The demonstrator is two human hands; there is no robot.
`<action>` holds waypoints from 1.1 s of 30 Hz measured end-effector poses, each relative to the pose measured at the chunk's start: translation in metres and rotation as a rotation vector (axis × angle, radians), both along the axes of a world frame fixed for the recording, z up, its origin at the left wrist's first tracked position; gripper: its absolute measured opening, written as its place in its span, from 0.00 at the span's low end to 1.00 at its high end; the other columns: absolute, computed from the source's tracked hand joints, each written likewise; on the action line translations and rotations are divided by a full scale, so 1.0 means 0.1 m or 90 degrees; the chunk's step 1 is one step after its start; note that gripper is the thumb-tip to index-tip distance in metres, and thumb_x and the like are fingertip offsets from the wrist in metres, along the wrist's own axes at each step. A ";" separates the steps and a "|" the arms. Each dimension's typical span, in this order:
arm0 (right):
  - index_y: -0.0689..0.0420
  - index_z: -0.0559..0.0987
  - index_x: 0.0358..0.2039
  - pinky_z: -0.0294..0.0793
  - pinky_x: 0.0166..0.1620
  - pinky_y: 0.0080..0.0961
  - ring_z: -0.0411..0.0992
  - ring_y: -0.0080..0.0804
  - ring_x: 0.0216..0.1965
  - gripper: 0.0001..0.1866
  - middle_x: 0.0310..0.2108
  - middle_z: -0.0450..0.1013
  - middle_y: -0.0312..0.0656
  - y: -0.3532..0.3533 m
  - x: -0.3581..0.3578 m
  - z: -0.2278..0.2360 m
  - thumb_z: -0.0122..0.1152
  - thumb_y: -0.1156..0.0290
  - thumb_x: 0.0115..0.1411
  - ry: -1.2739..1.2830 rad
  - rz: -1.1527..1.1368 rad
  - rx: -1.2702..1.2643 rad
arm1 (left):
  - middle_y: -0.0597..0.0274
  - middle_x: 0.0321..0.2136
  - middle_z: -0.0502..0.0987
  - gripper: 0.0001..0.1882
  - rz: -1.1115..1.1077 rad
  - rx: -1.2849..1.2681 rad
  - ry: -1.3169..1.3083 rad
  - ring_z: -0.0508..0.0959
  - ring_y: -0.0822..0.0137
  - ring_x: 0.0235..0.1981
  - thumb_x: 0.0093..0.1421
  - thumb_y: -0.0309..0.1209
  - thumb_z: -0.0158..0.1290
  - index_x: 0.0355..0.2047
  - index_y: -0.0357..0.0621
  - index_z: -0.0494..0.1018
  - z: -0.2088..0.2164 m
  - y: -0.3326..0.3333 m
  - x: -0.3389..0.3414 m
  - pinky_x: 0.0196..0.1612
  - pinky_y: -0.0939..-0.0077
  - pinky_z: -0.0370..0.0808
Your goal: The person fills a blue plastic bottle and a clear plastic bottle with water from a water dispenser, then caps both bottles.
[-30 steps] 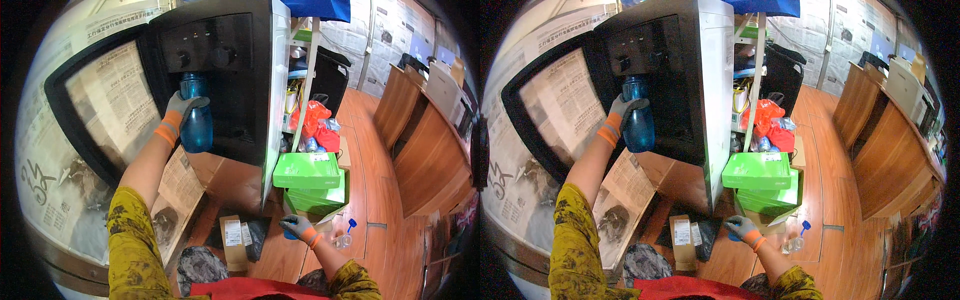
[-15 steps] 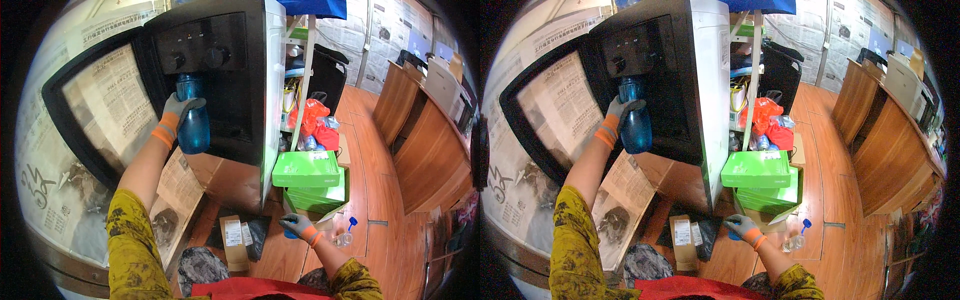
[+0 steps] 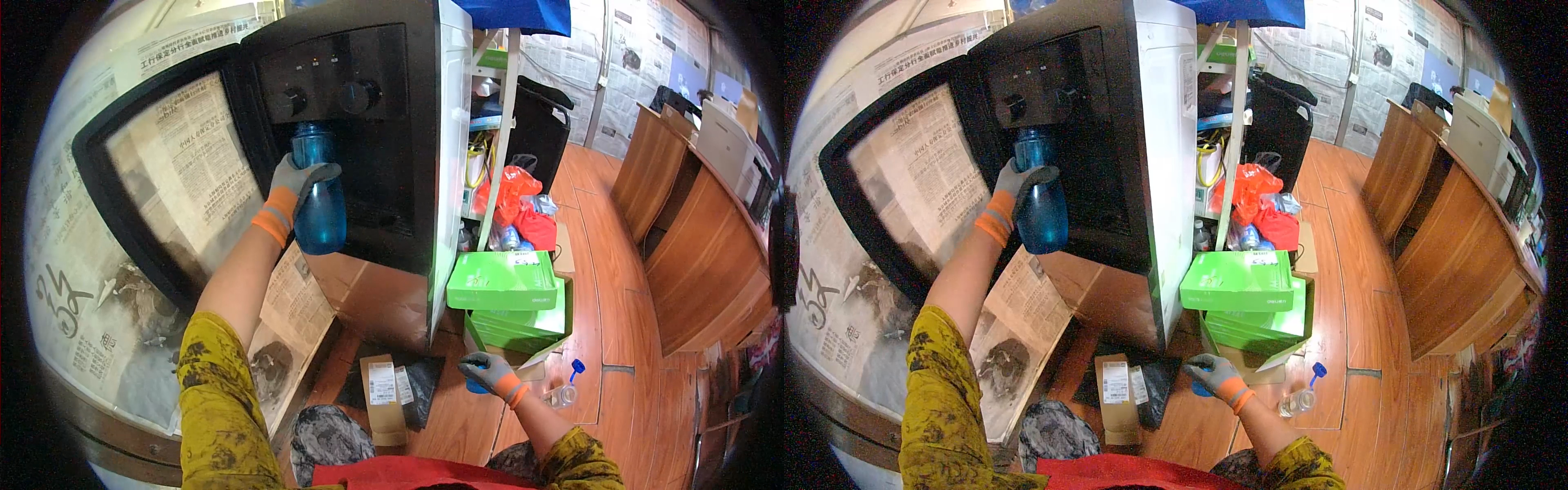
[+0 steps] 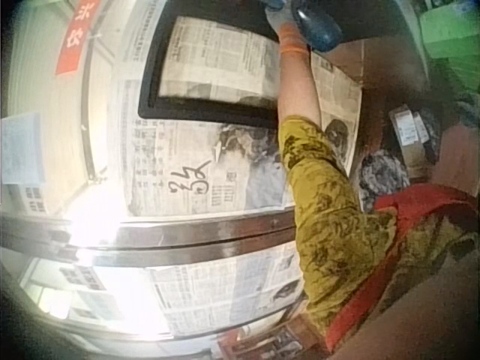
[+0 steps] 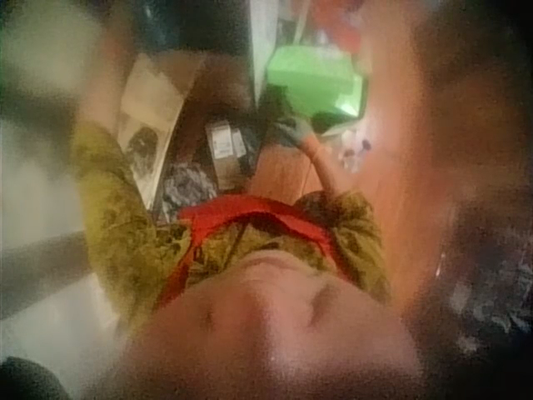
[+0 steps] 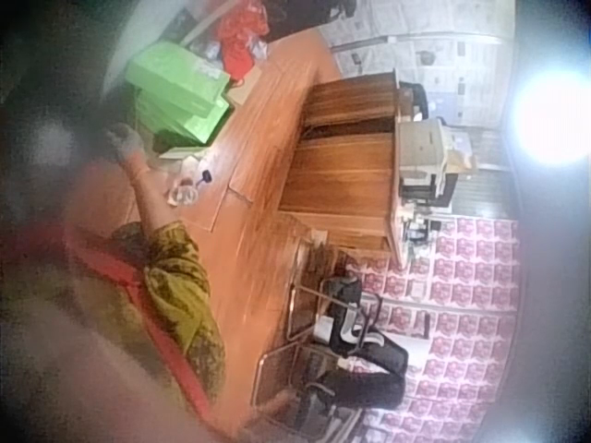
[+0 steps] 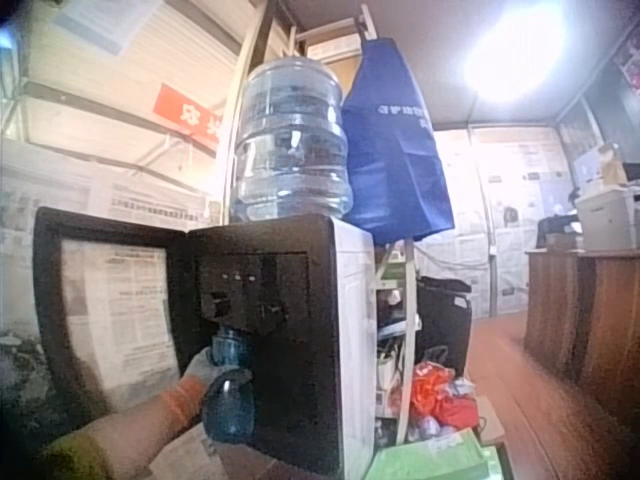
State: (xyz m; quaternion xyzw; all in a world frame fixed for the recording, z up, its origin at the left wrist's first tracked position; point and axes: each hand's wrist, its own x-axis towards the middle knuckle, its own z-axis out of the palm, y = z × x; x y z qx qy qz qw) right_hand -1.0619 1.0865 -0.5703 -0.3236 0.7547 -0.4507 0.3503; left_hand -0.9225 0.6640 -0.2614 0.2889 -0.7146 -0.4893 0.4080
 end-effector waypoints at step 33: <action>0.60 0.81 0.49 0.80 0.38 0.28 0.77 0.27 0.35 0.17 0.33 0.78 0.37 -0.01 -0.01 -0.03 0.68 0.64 0.64 -0.290 -0.076 -0.094 | 0.54 0.39 0.80 0.37 -0.007 -0.009 0.000 0.82 0.60 0.35 0.42 0.41 0.77 0.48 0.41 0.70 -0.02 -0.02 -0.02 0.40 0.57 0.84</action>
